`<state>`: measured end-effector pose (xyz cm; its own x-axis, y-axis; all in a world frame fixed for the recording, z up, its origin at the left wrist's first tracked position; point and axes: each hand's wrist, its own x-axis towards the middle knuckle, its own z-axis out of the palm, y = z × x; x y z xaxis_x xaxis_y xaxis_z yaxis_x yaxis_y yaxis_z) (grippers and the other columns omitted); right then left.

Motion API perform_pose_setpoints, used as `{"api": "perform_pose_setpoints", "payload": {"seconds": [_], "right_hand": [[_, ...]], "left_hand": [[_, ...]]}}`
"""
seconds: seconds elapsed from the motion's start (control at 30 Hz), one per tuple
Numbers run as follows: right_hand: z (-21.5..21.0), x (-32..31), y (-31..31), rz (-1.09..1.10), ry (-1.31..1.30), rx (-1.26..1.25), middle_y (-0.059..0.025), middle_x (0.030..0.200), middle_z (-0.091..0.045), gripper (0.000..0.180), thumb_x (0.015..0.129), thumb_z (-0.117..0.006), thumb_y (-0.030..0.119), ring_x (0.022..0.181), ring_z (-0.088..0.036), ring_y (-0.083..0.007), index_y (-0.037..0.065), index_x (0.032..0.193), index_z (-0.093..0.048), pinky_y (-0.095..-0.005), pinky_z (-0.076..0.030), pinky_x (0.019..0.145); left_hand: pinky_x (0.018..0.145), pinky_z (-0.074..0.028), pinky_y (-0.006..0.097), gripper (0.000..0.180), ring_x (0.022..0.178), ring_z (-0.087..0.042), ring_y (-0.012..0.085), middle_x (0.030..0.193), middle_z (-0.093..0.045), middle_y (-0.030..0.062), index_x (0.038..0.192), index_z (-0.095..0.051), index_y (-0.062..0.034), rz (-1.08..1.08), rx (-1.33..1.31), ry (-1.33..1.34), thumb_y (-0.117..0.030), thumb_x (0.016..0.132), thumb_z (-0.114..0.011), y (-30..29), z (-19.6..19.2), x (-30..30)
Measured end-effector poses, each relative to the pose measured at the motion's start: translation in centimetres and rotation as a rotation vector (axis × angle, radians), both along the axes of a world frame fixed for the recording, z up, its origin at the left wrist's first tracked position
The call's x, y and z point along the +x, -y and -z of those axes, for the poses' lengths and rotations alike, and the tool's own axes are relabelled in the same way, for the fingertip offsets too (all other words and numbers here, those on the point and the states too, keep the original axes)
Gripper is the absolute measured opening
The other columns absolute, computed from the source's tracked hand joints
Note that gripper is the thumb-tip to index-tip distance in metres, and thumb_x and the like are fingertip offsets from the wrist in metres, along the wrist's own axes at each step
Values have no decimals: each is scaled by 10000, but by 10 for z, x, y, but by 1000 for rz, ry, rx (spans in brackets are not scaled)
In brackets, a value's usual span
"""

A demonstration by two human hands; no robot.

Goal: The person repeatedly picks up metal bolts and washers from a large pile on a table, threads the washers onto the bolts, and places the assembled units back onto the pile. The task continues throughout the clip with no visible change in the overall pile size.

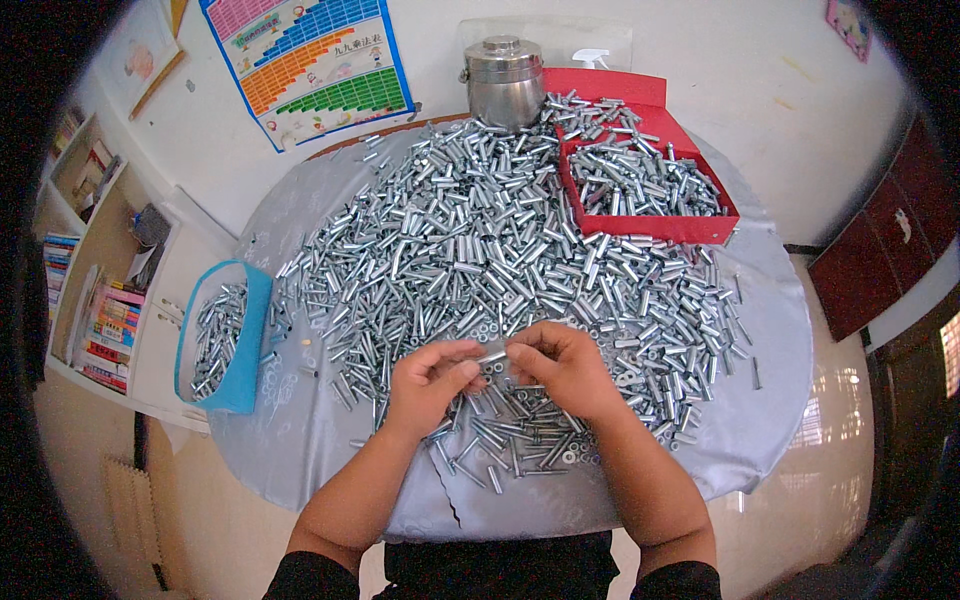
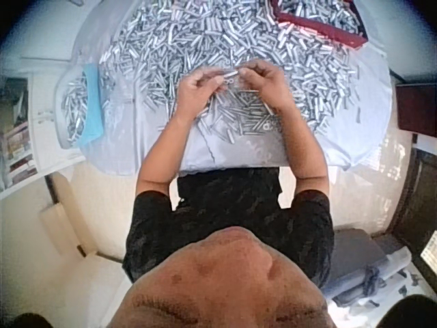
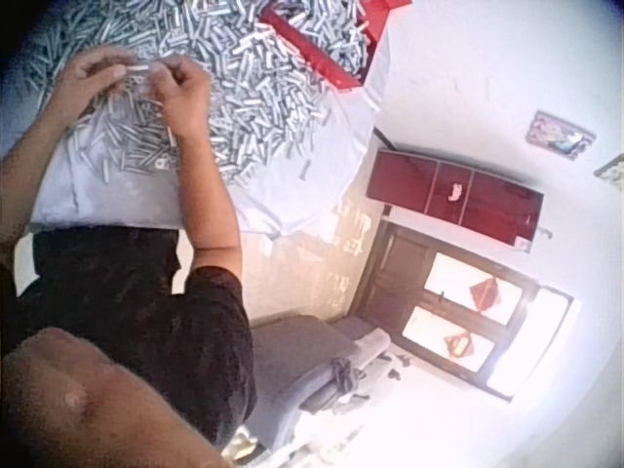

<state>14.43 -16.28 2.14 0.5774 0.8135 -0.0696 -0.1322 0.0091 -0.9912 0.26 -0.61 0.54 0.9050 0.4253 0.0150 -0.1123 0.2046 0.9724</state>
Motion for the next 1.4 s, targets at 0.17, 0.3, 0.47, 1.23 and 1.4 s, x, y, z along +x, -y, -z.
{"api": "perform_pose_setpoints", "payload": {"seconds": [0.17, 0.3, 0.47, 1.23, 1.4], "right_hand": [[-9, 24, 15, -191, 158, -187, -97, 874, -676, 257, 941, -609, 199, 752, -638, -137, -32, 1050, -631, -266, -514, 680], [-20, 28, -2, 524, -253, 591, -188, 1100, -651, 419, 993, -502, 292, 987, -654, -247, -58, 1221, -530, -342, -516, 863], [2, 38, 8, 505, -183, 454, -202, 1129, -644, 427, 1007, -464, 282, 1024, -652, -274, -68, 1248, -507, -369, -513, 894], [8, 28, 6, 370, 116, 143, -50, 741, -644, 191, 935, -589, 163, 629, -571, -107, -13, 922, -662, -247, -466, 601], [10, 29, 5, 371, 126, 114, -48, 738, -645, 193, 934, -593, 165, 632, -570, -104, -14, 929, -663, -248, -467, 606]], "left_hand": [[642, -540, 251, 225, 723, -656, 131, 1019, -690, 116, 1128, -624, 8, -252, 103, 106, -54, 913, -600, -4, 3, -1], [604, -517, 236, 210, 703, -652, 123, 984, -698, 106, 1113, -630, 3, -284, 113, 87, -86, 928, -587, -4, -2, 1], [563, -491, 226, 201, 681, -642, 117, 955, -700, 100, 1095, -635, 7, -368, 145, 87, -100, 933, -584, -6, -3, -1], [796, -467, 337, 148, 845, -612, 233, 891, -689, 85, 933, -702, -31, -460, 1128, 1, -72, 791, -698, -26, -2, -1], [860, -438, 394, 158, 910, -577, 298, 876, -685, 97, 897, -704, -46, -382, 1367, -112, -87, 745, -697, -30, -4, -3]]}}
